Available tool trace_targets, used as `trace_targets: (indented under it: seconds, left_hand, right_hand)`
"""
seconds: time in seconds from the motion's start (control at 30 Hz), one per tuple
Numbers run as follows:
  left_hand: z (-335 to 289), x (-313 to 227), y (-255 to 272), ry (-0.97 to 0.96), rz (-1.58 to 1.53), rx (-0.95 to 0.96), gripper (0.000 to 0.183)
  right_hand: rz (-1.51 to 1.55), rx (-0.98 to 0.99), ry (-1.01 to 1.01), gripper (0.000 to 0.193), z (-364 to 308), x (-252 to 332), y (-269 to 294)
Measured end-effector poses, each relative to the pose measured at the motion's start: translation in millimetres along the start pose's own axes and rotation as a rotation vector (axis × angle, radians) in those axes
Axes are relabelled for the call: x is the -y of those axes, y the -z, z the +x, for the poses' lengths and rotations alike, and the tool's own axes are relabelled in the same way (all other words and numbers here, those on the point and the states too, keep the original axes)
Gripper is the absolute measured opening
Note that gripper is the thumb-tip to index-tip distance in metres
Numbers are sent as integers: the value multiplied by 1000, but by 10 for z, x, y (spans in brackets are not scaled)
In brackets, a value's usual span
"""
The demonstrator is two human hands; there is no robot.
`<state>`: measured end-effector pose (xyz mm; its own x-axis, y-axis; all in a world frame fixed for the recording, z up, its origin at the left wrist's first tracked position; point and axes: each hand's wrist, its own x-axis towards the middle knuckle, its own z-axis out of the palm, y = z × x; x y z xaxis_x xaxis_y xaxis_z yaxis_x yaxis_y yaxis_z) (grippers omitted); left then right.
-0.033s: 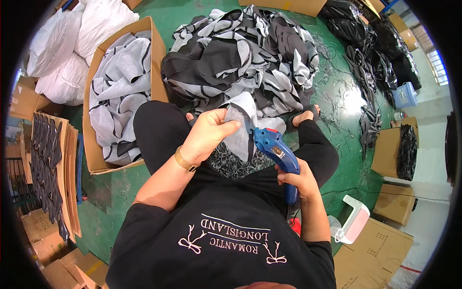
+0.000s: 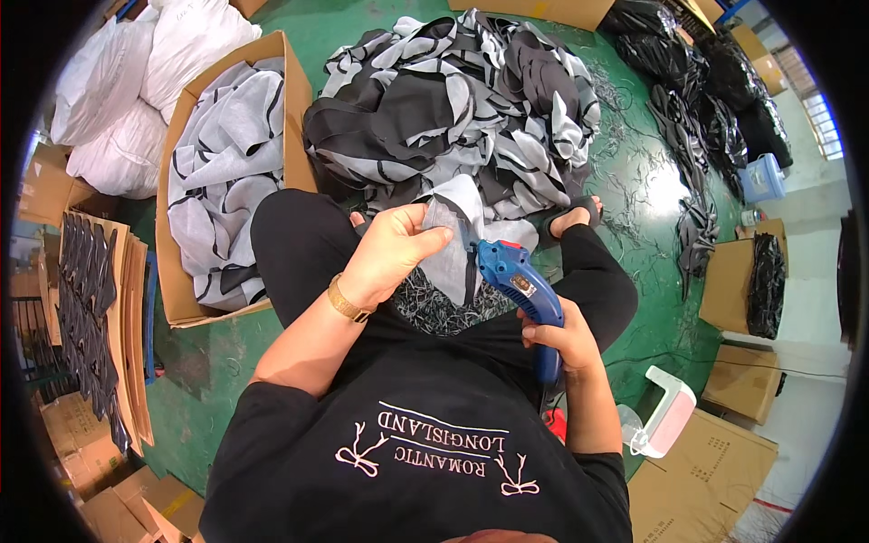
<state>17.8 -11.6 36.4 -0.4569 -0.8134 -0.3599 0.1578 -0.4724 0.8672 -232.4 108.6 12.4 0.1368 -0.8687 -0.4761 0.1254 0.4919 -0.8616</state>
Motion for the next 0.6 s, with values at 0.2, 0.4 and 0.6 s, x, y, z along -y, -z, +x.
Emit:
trace_targets:
  seconds: [0.2, 0.4, 0.6]
  left_hand:
    - [-38, -78, 11, -61, 260, 46, 13]
    - [-34, -47, 88, -127, 482, 82, 9]
    - [-50, -100, 104, -166, 570, 178, 8]
  right_hand:
    - [31, 80, -52, 39, -8, 9, 93]
    - [-6, 100, -54, 40, -6, 84, 117]
    - [4, 144, -67, 39, 11, 97, 148]
